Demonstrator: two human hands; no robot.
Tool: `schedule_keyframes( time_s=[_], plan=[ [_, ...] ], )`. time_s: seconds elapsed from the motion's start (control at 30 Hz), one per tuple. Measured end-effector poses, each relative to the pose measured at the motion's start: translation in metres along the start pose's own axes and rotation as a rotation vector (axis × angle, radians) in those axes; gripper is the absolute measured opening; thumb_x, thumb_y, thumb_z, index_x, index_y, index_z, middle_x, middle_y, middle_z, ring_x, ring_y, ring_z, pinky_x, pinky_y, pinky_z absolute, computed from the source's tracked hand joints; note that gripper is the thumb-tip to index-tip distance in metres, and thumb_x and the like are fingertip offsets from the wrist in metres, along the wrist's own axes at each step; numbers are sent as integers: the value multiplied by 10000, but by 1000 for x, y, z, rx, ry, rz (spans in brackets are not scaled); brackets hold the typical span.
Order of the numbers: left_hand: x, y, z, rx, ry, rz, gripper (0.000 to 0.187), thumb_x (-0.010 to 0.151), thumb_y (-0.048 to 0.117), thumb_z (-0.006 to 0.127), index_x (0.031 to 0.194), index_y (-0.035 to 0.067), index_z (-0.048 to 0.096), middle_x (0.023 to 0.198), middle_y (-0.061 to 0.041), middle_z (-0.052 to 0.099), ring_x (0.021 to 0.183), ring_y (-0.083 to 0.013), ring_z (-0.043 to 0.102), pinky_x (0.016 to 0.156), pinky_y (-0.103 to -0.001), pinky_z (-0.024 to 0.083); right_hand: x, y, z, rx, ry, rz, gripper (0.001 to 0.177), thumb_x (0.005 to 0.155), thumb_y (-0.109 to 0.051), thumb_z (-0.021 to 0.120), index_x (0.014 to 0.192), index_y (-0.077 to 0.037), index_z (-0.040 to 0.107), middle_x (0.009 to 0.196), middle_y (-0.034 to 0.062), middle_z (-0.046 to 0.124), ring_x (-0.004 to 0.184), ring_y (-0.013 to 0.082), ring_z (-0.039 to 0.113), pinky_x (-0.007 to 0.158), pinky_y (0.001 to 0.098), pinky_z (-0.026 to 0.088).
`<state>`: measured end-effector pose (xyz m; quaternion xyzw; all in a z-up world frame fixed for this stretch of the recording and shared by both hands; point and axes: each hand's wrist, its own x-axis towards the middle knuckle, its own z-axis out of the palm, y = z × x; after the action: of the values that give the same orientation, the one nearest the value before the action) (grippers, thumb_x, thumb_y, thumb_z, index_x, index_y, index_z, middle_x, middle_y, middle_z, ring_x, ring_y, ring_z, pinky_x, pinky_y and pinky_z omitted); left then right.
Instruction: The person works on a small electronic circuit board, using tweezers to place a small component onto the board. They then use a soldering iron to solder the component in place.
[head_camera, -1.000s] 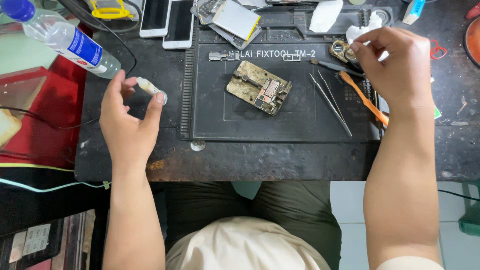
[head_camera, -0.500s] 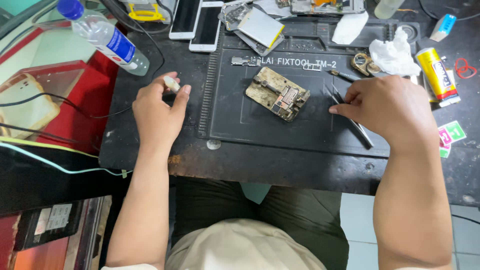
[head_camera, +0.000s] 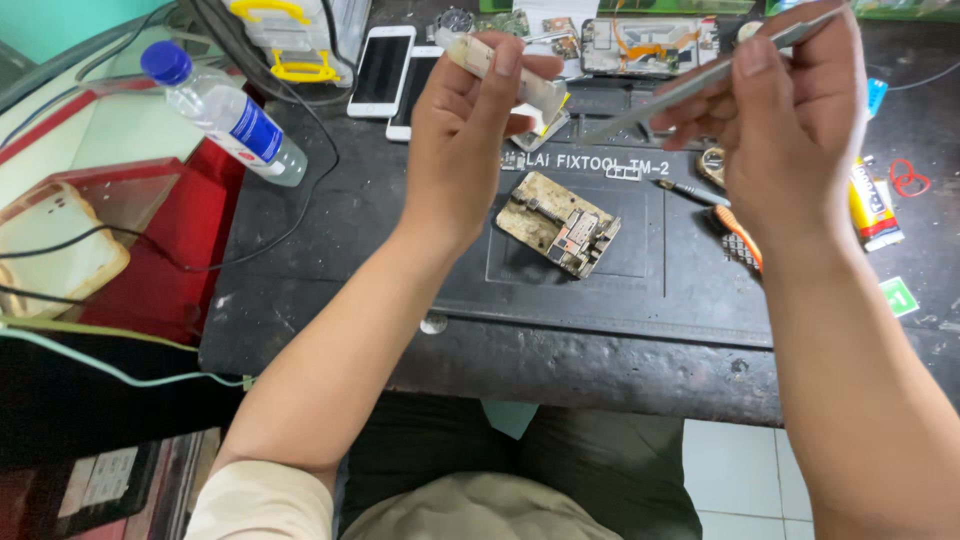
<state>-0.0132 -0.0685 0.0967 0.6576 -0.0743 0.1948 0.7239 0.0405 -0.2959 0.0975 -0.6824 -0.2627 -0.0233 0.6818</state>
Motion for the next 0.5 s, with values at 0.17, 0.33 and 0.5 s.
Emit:
schedule_keyframes(
  time_s=[0.17,0.33,0.5],
  plan=[
    [14,-10,29,-617,365,-480,336,980,403,506,985,76,426,1232,-239,711,1080,-375,739,839,-445,630,-5,27,35,-140,147,-471,168,1167,-156,409,1107,-83,271,884,290,630,739,397,741,553,373,558],
    [1,-36,20,-680,252,-407,371,1039,389,477,1003,24,538,1279,-247,681,1021,-342,749,745,-381,664,-28,54,45,-106,215,-448,227,1150,-235,437,1146,-56,297,948,335,605,858,439,713,654,501,655],
    [-7,-48,22,-825,189,-377,382,1016,411,551,1184,82,457,1235,-230,682,1015,-371,734,807,-424,653,-33,71,50,22,334,-348,103,1187,-151,376,1217,-153,278,995,289,558,954,438,690,721,545,651]
  ],
)
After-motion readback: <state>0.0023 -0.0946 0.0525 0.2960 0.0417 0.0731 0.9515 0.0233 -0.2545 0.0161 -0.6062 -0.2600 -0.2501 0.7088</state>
